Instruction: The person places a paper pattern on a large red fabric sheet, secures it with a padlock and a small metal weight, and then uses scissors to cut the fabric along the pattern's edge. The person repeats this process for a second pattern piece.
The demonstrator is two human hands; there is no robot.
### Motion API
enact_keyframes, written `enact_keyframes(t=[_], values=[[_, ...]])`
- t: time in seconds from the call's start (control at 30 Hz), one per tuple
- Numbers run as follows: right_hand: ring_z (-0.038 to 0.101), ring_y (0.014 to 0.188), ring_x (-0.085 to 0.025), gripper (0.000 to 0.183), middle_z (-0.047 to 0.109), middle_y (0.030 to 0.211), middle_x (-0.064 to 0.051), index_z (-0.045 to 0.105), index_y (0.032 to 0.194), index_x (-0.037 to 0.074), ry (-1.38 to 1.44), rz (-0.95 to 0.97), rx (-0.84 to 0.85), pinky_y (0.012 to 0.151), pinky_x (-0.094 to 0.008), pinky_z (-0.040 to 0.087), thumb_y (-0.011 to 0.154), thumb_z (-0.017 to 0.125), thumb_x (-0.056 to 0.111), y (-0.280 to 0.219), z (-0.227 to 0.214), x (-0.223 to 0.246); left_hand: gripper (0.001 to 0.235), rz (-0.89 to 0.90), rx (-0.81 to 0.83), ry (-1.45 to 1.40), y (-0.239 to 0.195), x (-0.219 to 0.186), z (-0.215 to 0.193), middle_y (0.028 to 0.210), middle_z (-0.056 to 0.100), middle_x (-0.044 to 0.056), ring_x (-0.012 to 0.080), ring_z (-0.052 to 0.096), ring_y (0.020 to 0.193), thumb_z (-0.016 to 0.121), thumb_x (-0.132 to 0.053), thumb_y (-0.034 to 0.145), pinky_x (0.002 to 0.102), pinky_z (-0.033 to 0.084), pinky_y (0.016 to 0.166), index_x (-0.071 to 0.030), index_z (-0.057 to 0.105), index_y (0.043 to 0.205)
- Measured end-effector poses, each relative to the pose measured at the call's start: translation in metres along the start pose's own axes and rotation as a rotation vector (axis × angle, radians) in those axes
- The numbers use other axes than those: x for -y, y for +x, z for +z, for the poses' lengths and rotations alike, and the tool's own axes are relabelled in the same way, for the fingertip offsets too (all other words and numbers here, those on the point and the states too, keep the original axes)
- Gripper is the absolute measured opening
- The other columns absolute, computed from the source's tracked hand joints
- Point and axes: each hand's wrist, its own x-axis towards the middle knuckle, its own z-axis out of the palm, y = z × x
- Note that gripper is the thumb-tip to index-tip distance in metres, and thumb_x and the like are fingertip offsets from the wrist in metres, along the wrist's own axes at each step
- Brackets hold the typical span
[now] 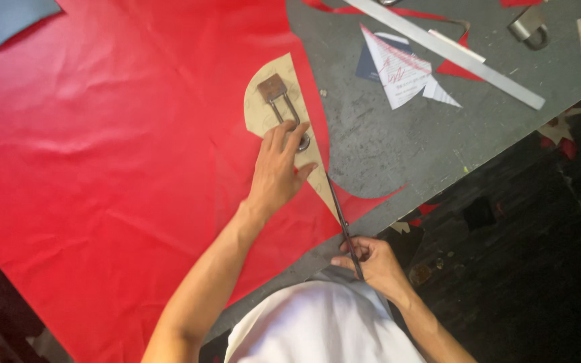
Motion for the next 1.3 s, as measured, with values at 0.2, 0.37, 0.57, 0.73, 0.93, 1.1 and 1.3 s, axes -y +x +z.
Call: enact_keyframes(t=[0.2,0.37,0.57,0.73,0.93,1.1,1.3], values=[[0.044,0.056,-0.005,0.031,0.055,0.061,0.003,0.074,0.09,0.002,-0.057,0.079,-0.015,0.051,-0.023,0.035,0.073,0.093,0.019,0.0,0.002,0.005,0.086,0.02,0.145,0.051,0.01,0.009,-0.001,0.131,0.052,0.014,0.0364,0.051,0.119,0.09,-0.01,0.065,0.046,0.046,0.102,-0.008,0.05,0.141],[0.048,0.055,-0.006,0.031,0.057,0.062,0.004,0.072,0.092,0.002,0.018,0.113,0.013,0.049,-0.024,0.04,0.073,0.09,0.019,-0.001,0.001,0.009,0.075,0.012,0.108,0.043,0.005,0.014,0.007,0.123,0.054,0.011,0.0346,0.052,0.115,0.091,-0.01,0.064,0.047,0.045,0.102,-0.009,0.054,0.129],[0.048,0.055,-0.006,0.032,0.055,0.061,0.003,0.073,0.09,0.002,-0.07,0.064,-0.012,0.051,-0.023,0.04,0.072,0.092,0.02,0.0,0.003,0.022,0.056,-0.01,0.121,0.038,0.001,0.017,0.01,0.112,0.056,0.007,0.0321,0.053,0.108,0.091,-0.01,0.067,0.046,0.045,0.097,-0.011,0.057,0.111],[0.047,0.055,-0.007,0.033,0.055,0.06,0.002,0.072,0.089,0.0,-0.012,0.079,-0.021,0.05,-0.025,0.037,0.073,0.091,0.021,0.007,0.007,0.029,0.054,-0.002,0.116,0.031,0.0,0.018,0.009,0.113,0.056,0.007,0.0313,0.053,0.108,0.09,-0.01,0.069,0.045,0.045,0.096,-0.009,0.058,0.112],[0.045,0.058,-0.004,0.033,0.056,0.065,0.005,0.072,0.09,0.0,-0.053,-0.012,-0.03,0.052,-0.022,0.037,0.074,0.091,0.022,0.009,0.007,0.024,0.059,0.014,0.138,0.017,0.001,0.02,0.005,0.115,0.057,0.006,0.0308,0.054,0.111,0.09,-0.009,0.068,0.044,0.046,0.098,-0.008,0.059,0.118],[0.044,0.057,-0.004,0.031,0.055,0.064,0.006,0.072,0.087,0.001,-0.007,0.033,-0.03,0.05,-0.023,0.035,0.073,0.091,0.022,0.008,0.006,0.027,0.061,0.023,0.124,0.002,0.002,0.019,0.004,0.114,0.056,0.007,0.0313,0.053,0.109,0.091,-0.012,0.065,0.045,0.045,0.095,-0.008,0.058,0.116],[0.047,0.054,-0.006,0.03,0.053,0.06,0.005,0.07,0.077,0.005,-0.035,0.017,-0.03,0.049,-0.025,0.039,0.072,0.091,0.025,0.023,0.008,0.039,0.059,0.038,0.114,-0.002,0.0,0.019,0.004,0.114,0.055,0.007,0.0311,0.053,0.109,0.092,-0.014,0.065,0.045,0.045,0.095,-0.009,0.056,0.111]])
